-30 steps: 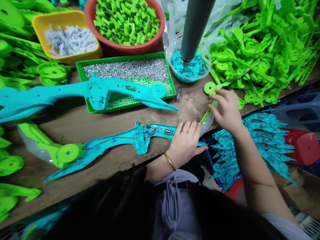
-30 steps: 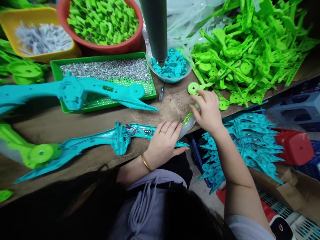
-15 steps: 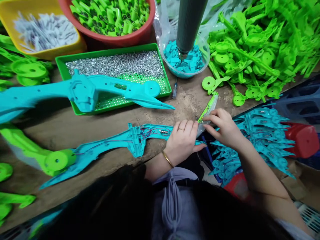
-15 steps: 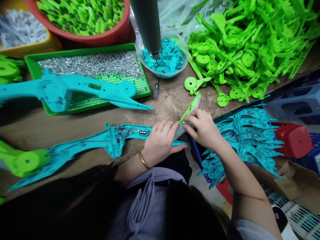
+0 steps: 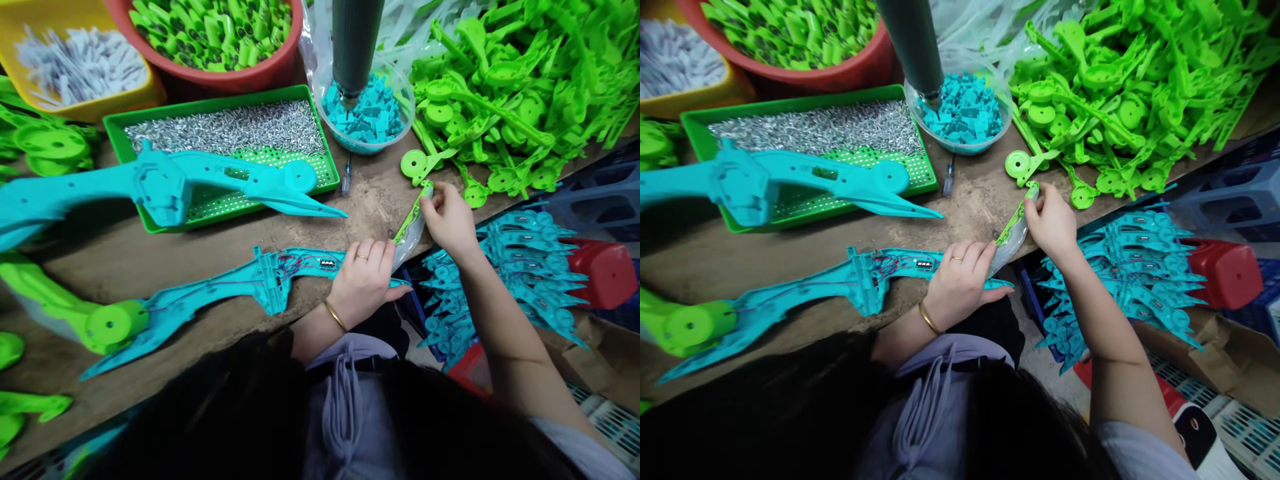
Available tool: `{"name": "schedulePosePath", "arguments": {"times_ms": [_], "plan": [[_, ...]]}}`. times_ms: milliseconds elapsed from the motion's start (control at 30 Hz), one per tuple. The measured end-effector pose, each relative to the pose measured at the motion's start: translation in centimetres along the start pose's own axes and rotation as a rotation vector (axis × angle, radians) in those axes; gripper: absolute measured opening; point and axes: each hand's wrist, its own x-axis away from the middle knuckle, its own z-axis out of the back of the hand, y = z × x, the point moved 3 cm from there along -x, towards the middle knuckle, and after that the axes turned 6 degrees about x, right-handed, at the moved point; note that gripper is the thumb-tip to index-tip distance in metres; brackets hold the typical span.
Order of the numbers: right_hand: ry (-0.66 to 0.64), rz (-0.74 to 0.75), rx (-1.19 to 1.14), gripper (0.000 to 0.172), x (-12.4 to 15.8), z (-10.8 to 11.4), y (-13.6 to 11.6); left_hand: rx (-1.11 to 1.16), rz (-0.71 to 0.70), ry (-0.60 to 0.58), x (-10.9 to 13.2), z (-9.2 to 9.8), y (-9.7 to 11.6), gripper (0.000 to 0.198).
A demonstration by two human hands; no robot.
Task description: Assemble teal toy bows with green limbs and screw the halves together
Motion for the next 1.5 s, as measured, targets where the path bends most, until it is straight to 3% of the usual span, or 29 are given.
{"name": "schedulePosePath", "arguments": {"times_ms": [133, 300, 433, 567, 700, 733, 833, 933, 1033, 1133, 1267, 1367, 1500], "plan": [[0.054, -0.008, -0.085, 0.036, -0.3, 0.2, -0.3, -0.035, 0.014, -0.025, -0.1, 0.3, 0.3, 0.077], [0.104, -0.025, -0.248, 0.029, 0.9, 3.0, -0.5, -0.031, 0.018, -0.02, -0.2, 0.4, 0.3, 0.076], [0.093, -0.079, -0.331, 0.032, 0.8, 4.2, 1.0, 0.005, 0.001, 0.021, -0.1, 0.3, 0.0, 0.078], [0.189, -0.147, -0.135, 0.039, -1.9, 4.0, 3.5, 0.021, -0.002, 0.038, 0.0, 0.2, -0.3, 0.078], [0.367, 0.004, 0.091, 0.043, -0.9, 5.0, 2.0, 0.046, 0.001, 0.026, -0.1, 0.2, -0.4, 0.078], [0.363, 0.068, 0.087, 0.038, 0.2, 5.2, 1.0, 0.053, 0.002, 0.023, -0.1, 0.2, -0.4, 0.078], [0.112, 0.292, -0.023, 0.021, 4.4, 4.5, -2.3, 0.066, 0.011, 0.015, -0.1, 0.3, -0.4, 0.077], [-0.017, 0.379, -0.005, 0.018, 7.0, 3.0, -3.9, 0.069, 0.016, 0.014, -0.1, 0.2, -0.4, 0.078], [0.038, 0.384, -0.033, 0.014, 6.6, 1.4, -3.1, 0.063, 0.016, 0.021, -0.1, 0.2, -0.4, 0.078], [0.13, 0.343, -0.089, 0.015, 4.2, 0.5, -1.1, 0.06, 0.01, 0.022, -0.1, 0.1, -0.4, 0.079], [0.171, 0.269, -0.111, 0.023, 1.9, 1.1, 0.2, 0.076, 0.025, 0.008, -0.1, 0.1, -0.5, 0.08], [0.175, 0.284, -0.082, 0.022, 3.2, 2.2, -0.9, 0.073, 0.026, 0.004, -0.1, 0.1, -0.5, 0.079], [0.024, 0.38, -0.058, 0.015, 6.6, 2.2, -3.0, 0.065, 0.019, 0.011, -0.1, 0.1, -0.5, 0.078]]}}
